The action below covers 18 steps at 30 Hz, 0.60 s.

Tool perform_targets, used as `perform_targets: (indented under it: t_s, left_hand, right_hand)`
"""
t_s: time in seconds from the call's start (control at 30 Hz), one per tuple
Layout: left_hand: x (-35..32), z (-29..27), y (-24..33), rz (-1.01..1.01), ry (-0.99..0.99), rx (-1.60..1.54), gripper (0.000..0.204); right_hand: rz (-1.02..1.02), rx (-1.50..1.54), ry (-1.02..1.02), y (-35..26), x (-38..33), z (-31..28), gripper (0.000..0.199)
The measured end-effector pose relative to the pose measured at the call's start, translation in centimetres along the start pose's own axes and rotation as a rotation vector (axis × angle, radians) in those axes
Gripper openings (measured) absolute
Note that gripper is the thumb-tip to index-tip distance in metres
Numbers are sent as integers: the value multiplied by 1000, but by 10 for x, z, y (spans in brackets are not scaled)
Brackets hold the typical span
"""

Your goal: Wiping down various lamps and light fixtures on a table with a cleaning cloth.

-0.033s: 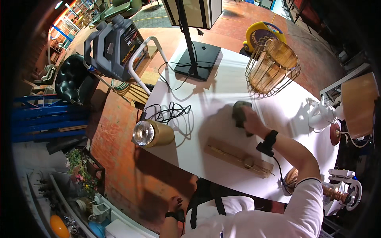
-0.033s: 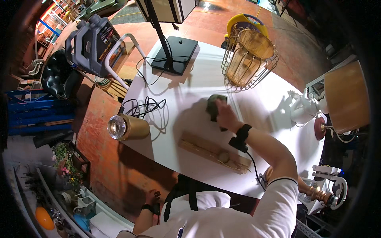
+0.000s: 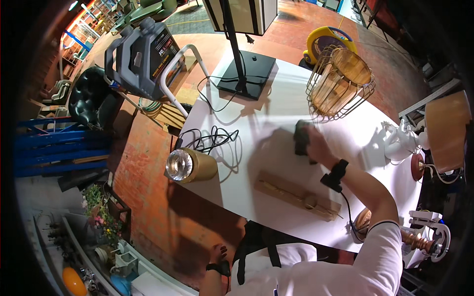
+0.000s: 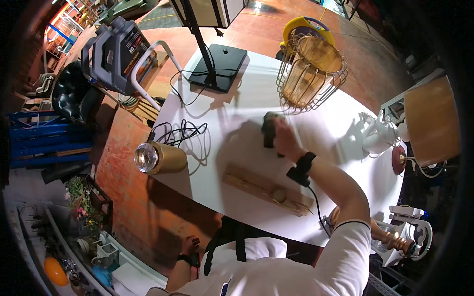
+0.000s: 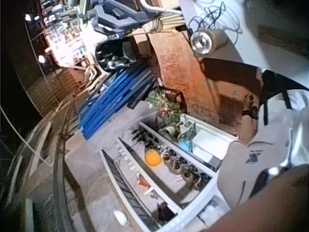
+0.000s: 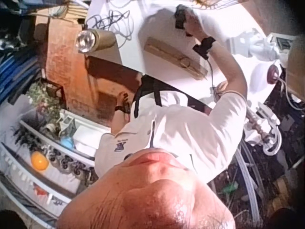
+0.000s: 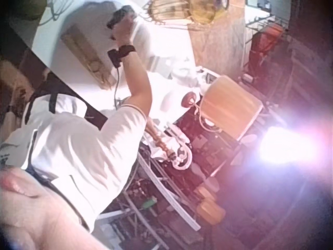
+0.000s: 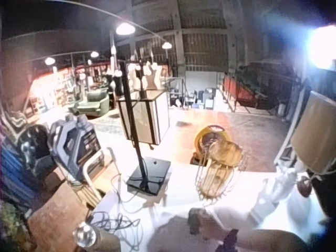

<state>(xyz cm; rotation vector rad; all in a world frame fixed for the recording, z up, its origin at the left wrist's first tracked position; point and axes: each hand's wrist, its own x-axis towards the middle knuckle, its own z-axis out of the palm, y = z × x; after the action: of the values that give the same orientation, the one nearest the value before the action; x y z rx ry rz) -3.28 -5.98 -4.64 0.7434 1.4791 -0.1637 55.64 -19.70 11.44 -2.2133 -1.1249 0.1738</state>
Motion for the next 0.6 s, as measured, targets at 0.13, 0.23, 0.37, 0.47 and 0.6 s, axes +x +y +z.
perform_targets:
  t_s: [0.13,0.23,0.37,0.47,0.6]
  left_hand:
    - [-3,-5,-19,15,70,-35,27]
    - [-14,-1,-16,-118,109,-14,31]
    - [-18,-5,-29,-124,99,-35,31]
    - [-2,-22,-47,-91,84,-180,32]
    - [0,-15,-35,-27,103,-190,31]
  right_hand:
    - [277,-290,47,17,9,-1,48]
    - [168,-258,46,2,8,31,51]
    - [-92,131,-165,-28,10,75,55]
    - [4,379,-299,-47,41,76,51]
    - [116,108,126,-17,110,39,53]
